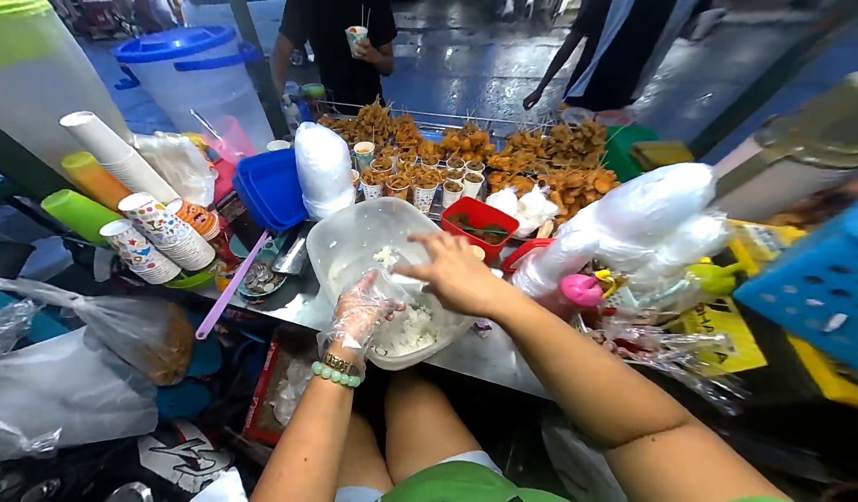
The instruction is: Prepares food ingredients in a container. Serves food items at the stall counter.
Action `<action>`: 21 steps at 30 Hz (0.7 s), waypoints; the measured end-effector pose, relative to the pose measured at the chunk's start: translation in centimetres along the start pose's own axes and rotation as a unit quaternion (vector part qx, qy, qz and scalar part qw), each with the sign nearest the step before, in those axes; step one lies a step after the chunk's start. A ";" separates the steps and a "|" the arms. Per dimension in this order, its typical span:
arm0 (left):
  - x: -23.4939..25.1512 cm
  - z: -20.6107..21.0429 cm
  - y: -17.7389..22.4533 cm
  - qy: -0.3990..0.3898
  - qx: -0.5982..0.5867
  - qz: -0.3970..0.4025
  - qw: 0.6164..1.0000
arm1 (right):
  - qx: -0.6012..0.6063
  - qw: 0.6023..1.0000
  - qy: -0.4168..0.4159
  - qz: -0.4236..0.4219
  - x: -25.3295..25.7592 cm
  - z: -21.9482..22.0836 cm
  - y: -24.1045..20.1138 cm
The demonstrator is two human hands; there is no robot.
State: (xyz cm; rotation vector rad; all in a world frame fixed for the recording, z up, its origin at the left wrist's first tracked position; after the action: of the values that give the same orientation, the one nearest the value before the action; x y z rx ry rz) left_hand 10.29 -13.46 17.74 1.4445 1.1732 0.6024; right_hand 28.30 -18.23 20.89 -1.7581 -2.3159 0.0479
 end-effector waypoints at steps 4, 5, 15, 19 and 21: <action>-0.6 -0.6 0.7 0.018 0.014 0.018 1.000 | 0.050 0.993 -0.105 -0.025 0.7 2.4 0.3; -0.9 -0.8 0.9 0.018 0.035 0.019 0.999 | 0.076 0.993 -0.084 -0.035 0.5 2.0 0.3; -5.6 0.3 2.4 0.036 -0.169 0.391 0.904 | 0.323 0.920 0.221 -0.015 -2.3 1.5 -3.3; -7.0 -0.3 0.6 -0.030 0.000 0.454 0.890 | 0.492 0.832 0.243 -0.083 -4.5 -1.2 -6.0; -9.0 1.7 -0.6 -0.059 -0.006 0.447 0.892 | 0.552 0.793 0.224 -0.130 -5.6 -2.1 -6.9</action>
State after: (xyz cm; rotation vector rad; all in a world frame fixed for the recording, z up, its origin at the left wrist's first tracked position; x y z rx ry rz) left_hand 8.21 -22.29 18.94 1.9594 0.3404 1.1171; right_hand 23.57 -25.70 23.21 -0.7237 -1.5510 0.6941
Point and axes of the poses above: each hand's wrist, its own x-axis towards the middle knuckle, its own z-axis out of the palm, y = z × x, the point moved 1 cm from there along x, towards the middle knuckle, and after that the axes turned 2 degrees about -y, right-handed, at the moved point
